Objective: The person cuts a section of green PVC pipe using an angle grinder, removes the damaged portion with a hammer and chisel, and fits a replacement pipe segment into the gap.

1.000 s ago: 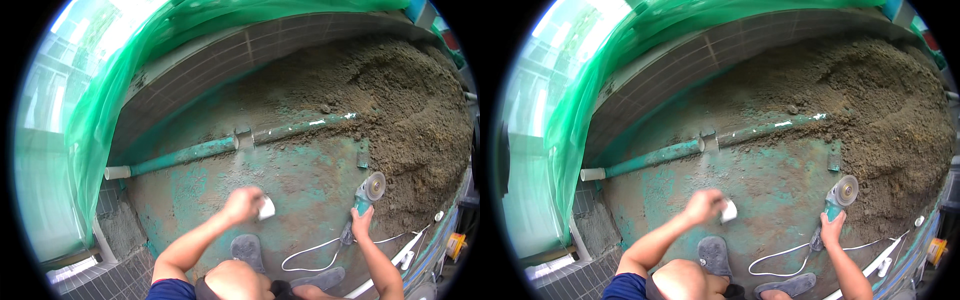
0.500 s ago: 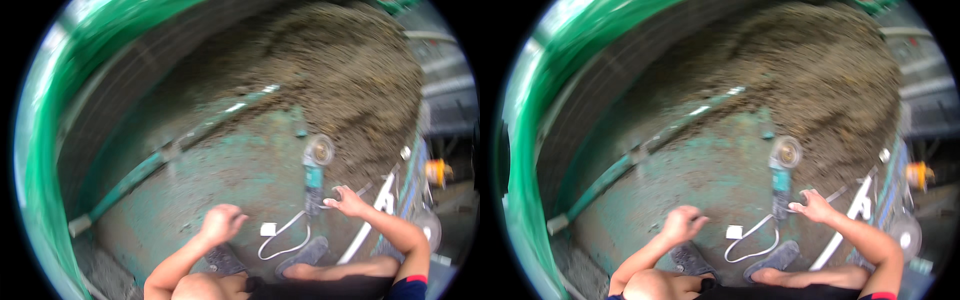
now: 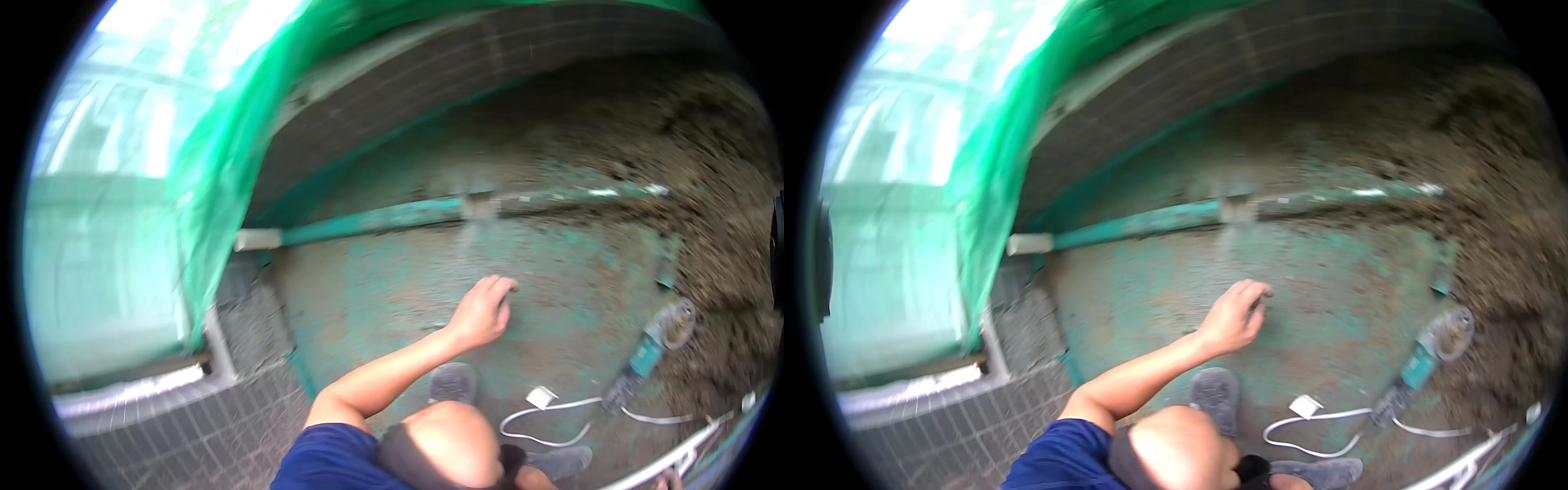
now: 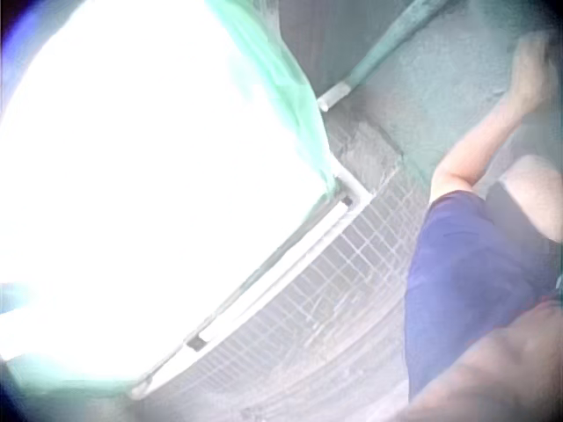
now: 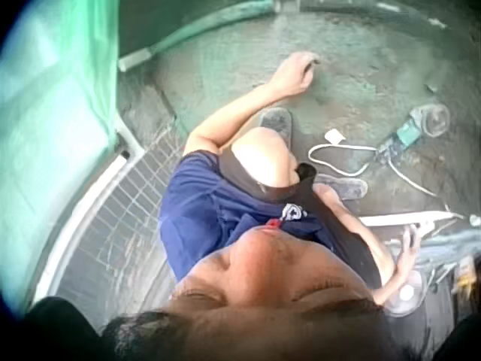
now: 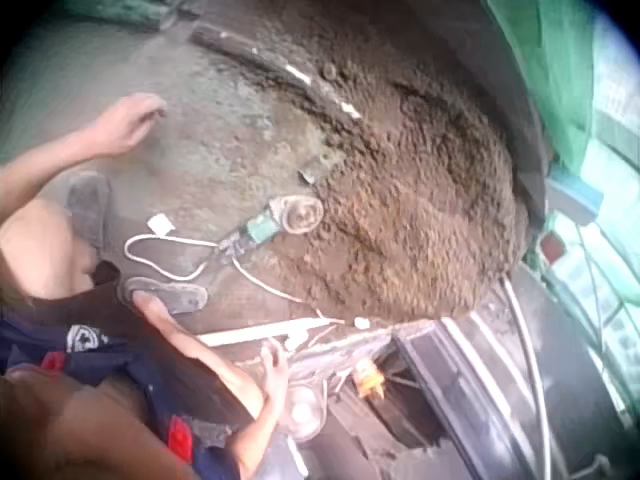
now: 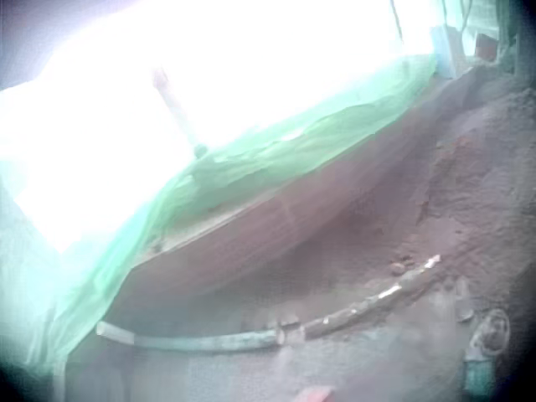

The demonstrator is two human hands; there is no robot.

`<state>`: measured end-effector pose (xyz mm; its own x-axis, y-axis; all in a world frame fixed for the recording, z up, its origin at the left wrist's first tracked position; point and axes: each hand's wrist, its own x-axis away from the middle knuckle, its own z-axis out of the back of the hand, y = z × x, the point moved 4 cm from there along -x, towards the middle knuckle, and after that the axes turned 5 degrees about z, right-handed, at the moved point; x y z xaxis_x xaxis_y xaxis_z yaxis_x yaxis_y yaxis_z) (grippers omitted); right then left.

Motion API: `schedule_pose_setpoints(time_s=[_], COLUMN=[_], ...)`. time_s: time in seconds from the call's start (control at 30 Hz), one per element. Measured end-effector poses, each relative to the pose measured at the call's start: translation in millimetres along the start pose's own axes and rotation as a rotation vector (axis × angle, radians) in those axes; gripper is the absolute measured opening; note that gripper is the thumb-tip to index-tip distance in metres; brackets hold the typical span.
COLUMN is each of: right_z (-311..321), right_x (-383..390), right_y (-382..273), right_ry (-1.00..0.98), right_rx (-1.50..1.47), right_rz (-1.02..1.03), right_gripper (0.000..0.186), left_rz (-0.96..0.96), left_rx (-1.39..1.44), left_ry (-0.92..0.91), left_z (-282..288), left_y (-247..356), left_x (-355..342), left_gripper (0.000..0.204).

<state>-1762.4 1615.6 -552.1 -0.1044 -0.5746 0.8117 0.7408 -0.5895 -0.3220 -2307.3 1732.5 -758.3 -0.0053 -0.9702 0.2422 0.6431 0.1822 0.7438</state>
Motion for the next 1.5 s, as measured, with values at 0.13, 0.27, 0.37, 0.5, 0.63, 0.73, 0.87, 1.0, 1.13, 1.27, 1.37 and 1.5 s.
schedule_pose_setpoints(time_s=[0.13,0.27,0.37,0.5,0.63,0.73,0.87,1.0,1.13,1.27,1.37,1.5], right_z=[-2.5,7.8,12.2,15.7,0.9,-5.4,-13.5,-18.9,-21.3,-31.5,-30.0,-26.4], right_x=[8.9,5.8,6.5,-50.9,-9.8,-7.3,-11.9,-12.3,-6.2,-36.9,-13.1,-14.5], right_y=[-20.6,-36.7,-21.7,24.9,-14.7,-23.6,-35.1,-39.9,-47.1,-73.5,-53.6,-72.2], right_ry=[-0.018,-0.022,-0.002,-0.154,0.148,0.147,0.099,0.092,0.103,-0.209,-0.147,-0.197], right_rx=[0.079,0.111,0.161,-0.014,0.097,0.1,0.025,0.045,0.029,0.201,0.118,0.285], right_rz=[-0.035,-0.043,-0.049,0.048,0.075,0.051,0.002,-0.001,-0.03,-0.059,-0.104,-0.087], right_gripper=[0.049,0.049,0.047,0.045,0.042,0.036,0.034,0.034,0.034,0.038,0.035,0.039], left_rz=[0.053,0.314,0.909,0.893,1.14,1.161,1.143,1.05,1.015,1.086,0.669,0.294], left_rx=[-0.259,-0.875,-1.023,-1.118,0.046,0.172,0.212,0.213,0.216,0.229,0.303,0.234], left_ry=[0.517,0.904,0.778,0.679,0.553,0.581,0.675,0.734,0.816,0.849,1.199,1.509], left_z=[95.9,254.5,342.2,549.6,449.1,432.4,451.2,441.2,423.0,470.4,413.2,392.2], left_y=[-93.9,-168.1,-235.9,-358.9,-420.2,-392.4,-379.3,-374.9,-377.1,-403.6,-383.7,-364.1], left_x=[30.5,66.5,78.1,232.7,137.0,131.0,142.2,139.7,138.0,192.9,152.9,139.1], left_gripper=[0.039,0.058,0.06,0.074,0.049,0.045,0.041,0.04,0.038,0.052,0.06,0.056])
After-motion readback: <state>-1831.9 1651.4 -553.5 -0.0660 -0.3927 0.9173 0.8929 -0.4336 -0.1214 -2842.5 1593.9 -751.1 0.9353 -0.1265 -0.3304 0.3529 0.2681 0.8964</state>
